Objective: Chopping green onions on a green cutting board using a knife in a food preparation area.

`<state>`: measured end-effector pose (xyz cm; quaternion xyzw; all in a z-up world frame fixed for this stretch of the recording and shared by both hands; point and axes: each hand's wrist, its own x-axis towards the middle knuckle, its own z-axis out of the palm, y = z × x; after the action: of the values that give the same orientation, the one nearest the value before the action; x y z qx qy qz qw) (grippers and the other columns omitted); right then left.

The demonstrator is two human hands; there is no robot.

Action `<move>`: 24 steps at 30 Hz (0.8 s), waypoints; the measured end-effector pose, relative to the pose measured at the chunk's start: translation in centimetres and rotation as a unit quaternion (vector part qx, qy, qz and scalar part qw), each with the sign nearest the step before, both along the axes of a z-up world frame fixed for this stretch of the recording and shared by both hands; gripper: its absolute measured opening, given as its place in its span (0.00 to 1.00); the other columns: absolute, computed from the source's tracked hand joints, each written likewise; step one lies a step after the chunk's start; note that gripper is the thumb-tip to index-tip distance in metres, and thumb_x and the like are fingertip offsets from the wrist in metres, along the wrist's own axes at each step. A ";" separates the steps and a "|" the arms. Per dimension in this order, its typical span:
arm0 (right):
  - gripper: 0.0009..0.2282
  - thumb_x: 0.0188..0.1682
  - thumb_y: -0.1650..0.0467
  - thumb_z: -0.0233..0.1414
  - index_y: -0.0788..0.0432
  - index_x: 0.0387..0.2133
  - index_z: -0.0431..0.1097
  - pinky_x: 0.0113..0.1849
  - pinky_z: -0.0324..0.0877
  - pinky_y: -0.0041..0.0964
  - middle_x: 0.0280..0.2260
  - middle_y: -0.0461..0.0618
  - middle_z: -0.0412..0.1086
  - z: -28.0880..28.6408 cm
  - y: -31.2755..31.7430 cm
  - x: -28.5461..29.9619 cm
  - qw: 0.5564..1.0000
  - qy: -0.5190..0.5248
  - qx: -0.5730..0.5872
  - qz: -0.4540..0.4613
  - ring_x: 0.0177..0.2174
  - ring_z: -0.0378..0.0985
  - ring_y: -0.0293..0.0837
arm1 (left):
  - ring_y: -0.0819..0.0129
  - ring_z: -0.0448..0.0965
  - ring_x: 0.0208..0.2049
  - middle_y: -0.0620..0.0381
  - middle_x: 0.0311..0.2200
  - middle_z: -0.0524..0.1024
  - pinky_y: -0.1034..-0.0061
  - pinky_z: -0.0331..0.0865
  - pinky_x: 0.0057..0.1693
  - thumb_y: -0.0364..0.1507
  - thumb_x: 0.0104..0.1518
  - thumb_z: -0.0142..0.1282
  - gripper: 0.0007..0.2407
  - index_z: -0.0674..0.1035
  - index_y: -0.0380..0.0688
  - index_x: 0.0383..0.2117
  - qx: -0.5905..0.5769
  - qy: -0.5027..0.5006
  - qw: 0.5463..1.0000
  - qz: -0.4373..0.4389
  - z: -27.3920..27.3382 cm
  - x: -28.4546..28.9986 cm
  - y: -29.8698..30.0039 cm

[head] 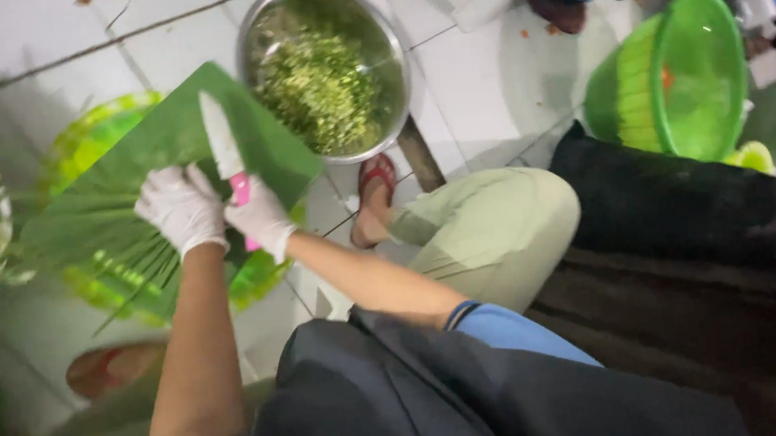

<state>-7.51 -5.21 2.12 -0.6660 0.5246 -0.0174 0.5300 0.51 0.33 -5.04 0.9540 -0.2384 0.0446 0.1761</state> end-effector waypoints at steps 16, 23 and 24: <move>0.10 0.40 0.72 0.50 0.60 0.33 0.58 0.29 0.67 0.41 0.27 0.52 0.63 3.8 0.2 1.3 0.996 0.028 0.078 -0.017 0.26 0.66 0.49 | 0.55 0.69 0.37 0.52 0.33 0.71 0.60 0.56 0.50 0.37 0.61 0.46 0.08 0.71 0.48 0.31 0.077 -0.043 0.982 -0.170 4.2 0.9 3.3; 0.10 0.38 0.73 0.50 0.60 0.32 0.57 0.26 0.65 0.40 0.25 0.52 0.62 4.2 0.3 0.8 0.995 0.012 0.099 -0.025 0.24 0.65 0.48 | 0.56 0.73 0.50 0.50 0.36 0.75 0.62 0.51 0.62 0.38 0.66 0.48 0.09 0.75 0.54 0.29 0.159 -0.117 0.961 -0.191 4.9 0.2 3.3; 0.10 0.38 0.73 0.49 0.59 0.31 0.56 0.25 0.63 0.39 0.24 0.51 0.61 4.0 0.3 0.7 0.995 0.003 0.100 -0.025 0.23 0.64 0.48 | 0.56 0.73 0.47 0.50 0.36 0.75 0.65 0.54 0.60 0.37 0.66 0.48 0.09 0.73 0.53 0.27 0.169 -0.115 0.964 -0.170 4.6 -0.1 3.1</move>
<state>-6.85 -4.95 6.10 -0.5961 0.5422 0.0241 0.5917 0.39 3.40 -0.48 0.9039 -0.4196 0.0824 -0.0111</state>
